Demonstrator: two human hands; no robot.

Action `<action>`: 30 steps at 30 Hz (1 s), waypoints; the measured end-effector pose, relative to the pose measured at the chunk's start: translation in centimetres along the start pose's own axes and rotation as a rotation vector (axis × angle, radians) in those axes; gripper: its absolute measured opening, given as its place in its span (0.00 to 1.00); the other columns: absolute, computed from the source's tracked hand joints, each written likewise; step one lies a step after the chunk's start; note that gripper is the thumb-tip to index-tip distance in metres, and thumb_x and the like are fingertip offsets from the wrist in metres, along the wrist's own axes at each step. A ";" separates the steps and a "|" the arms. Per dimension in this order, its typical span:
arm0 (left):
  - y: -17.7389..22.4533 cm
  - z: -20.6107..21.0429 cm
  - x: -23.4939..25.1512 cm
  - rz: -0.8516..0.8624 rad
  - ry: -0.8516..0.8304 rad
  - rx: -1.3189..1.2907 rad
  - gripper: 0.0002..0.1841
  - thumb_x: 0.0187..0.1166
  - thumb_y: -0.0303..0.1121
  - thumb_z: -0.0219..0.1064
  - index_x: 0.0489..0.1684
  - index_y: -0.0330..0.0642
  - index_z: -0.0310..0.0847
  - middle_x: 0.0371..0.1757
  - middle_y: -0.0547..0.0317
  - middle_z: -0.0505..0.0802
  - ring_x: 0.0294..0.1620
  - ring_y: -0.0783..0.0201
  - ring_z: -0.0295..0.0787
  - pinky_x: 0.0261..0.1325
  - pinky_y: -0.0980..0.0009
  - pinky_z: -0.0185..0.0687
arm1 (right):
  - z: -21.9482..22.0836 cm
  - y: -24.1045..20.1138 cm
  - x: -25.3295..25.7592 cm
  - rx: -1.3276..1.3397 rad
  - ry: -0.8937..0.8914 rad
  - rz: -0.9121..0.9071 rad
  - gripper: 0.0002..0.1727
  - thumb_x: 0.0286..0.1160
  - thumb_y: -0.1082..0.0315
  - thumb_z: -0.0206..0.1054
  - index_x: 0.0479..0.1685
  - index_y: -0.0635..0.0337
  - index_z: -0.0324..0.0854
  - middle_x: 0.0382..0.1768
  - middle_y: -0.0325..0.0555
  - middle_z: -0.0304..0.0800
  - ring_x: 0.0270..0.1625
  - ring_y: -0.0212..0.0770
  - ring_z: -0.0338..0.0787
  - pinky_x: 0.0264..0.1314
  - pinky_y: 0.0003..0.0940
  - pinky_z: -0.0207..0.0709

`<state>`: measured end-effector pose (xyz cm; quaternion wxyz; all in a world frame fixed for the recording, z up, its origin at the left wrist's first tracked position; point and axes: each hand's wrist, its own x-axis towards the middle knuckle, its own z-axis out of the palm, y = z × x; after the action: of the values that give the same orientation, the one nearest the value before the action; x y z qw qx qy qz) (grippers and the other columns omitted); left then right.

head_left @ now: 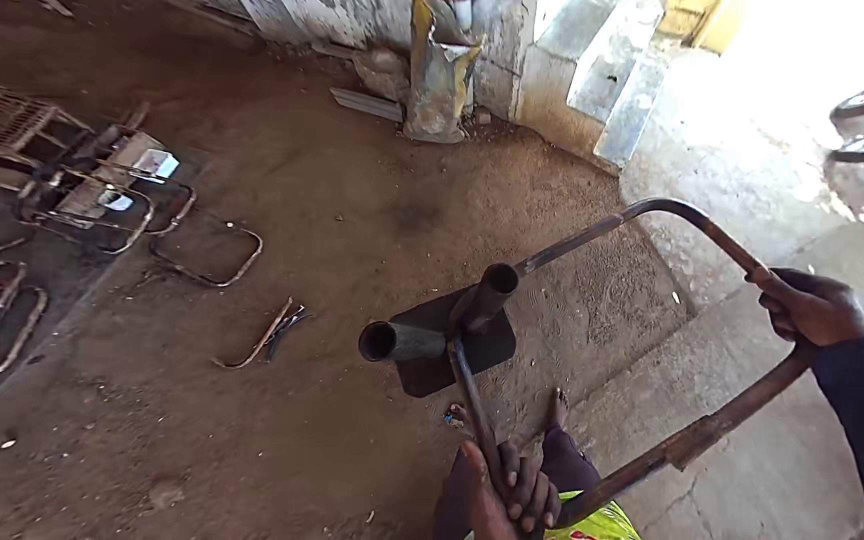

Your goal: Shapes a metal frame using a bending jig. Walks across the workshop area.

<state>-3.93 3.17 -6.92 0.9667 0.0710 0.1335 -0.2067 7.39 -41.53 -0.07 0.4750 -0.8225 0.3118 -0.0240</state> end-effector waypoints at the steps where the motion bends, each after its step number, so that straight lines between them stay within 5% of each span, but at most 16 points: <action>1: -0.2 0.8 0.6 0.081 0.028 0.053 0.39 0.69 0.79 0.55 0.22 0.47 0.83 0.10 0.66 0.76 0.09 0.66 0.76 0.18 0.66 0.79 | -0.2 -0.7 0.4 0.031 -0.016 -0.013 0.19 0.86 0.46 0.63 0.59 0.48 0.87 0.16 0.32 0.70 0.09 0.27 0.61 0.08 0.25 0.61; 6: 0.7 6.1 3.2 0.396 -0.054 0.368 0.37 0.71 0.78 0.55 0.30 0.49 0.87 0.16 0.67 0.81 0.14 0.69 0.78 0.22 0.68 0.81 | -1.5 -2.0 0.6 0.215 0.017 -0.151 0.20 0.87 0.45 0.61 0.58 0.49 0.85 0.17 0.30 0.74 0.10 0.28 0.67 0.10 0.28 0.69; 12: -1.2 8.8 5.4 0.573 -0.098 0.491 0.45 0.71 0.83 0.41 0.31 0.46 0.83 0.14 0.67 0.78 0.12 0.70 0.76 0.20 0.70 0.82 | -3.2 -0.4 2.5 0.474 0.025 -0.302 0.20 0.89 0.46 0.59 0.59 0.52 0.84 0.16 0.30 0.70 0.09 0.28 0.64 0.09 0.27 0.67; 21: -8.8 8.7 6.9 0.699 0.219 0.390 0.43 0.81 0.76 0.27 0.46 0.55 0.85 0.29 0.67 0.89 0.33 0.65 0.90 0.51 0.57 0.90 | -5.7 3.4 4.7 0.600 0.018 -0.267 0.19 0.87 0.42 0.59 0.59 0.43 0.84 0.19 0.26 0.72 0.11 0.26 0.66 0.11 0.25 0.68; 23: -9.8 8.5 7.3 0.684 0.173 0.316 0.43 0.80 0.77 0.28 0.39 0.53 0.84 0.23 0.67 0.85 0.26 0.66 0.86 0.44 0.59 0.90 | -6.0 4.0 5.2 0.628 0.019 -0.240 0.20 0.87 0.41 0.59 0.60 0.43 0.83 0.18 0.27 0.71 0.11 0.27 0.66 0.11 0.25 0.68; 25: -10.1 8.9 7.3 0.670 0.128 0.264 0.43 0.78 0.78 0.32 0.28 0.51 0.81 0.15 0.69 0.78 0.15 0.69 0.78 0.27 0.67 0.84 | -6.1 4.7 5.7 0.604 0.047 -0.248 0.21 0.87 0.41 0.59 0.59 0.45 0.83 0.19 0.28 0.73 0.11 0.28 0.67 0.11 0.25 0.69; 27: -10.2 9.6 6.9 0.637 0.082 0.256 0.43 0.77 0.80 0.34 0.19 0.51 0.78 0.10 0.69 0.73 0.08 0.71 0.70 0.16 0.72 0.74 | -6.4 5.4 5.9 0.424 0.123 -0.328 0.25 0.86 0.39 0.59 0.63 0.48 0.83 0.31 0.33 0.84 0.22 0.31 0.82 0.23 0.31 0.83; 28: -10.2 9.9 6.7 0.627 0.064 0.266 0.43 0.77 0.80 0.35 0.17 0.51 0.77 0.09 0.69 0.72 0.07 0.71 0.69 0.14 0.72 0.72 | -6.8 5.4 5.6 0.287 0.140 -0.392 0.30 0.84 0.37 0.59 0.70 0.51 0.79 0.48 0.41 0.89 0.40 0.36 0.91 0.41 0.40 0.89; 30: -10.4 10.3 6.3 0.628 0.073 0.293 0.42 0.79 0.78 0.36 0.17 0.50 0.75 0.08 0.69 0.71 0.05 0.70 0.68 0.12 0.72 0.71 | -7.4 5.0 3.8 0.076 0.107 -0.610 0.46 0.74 0.32 0.65 0.84 0.56 0.67 0.79 0.59 0.74 0.76 0.55 0.79 0.71 0.60 0.78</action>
<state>-0.41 -10.59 0.31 0.9571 0.2541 0.1087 0.0866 5.52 -51.04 -0.96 0.4592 -0.8574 0.0743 -0.2204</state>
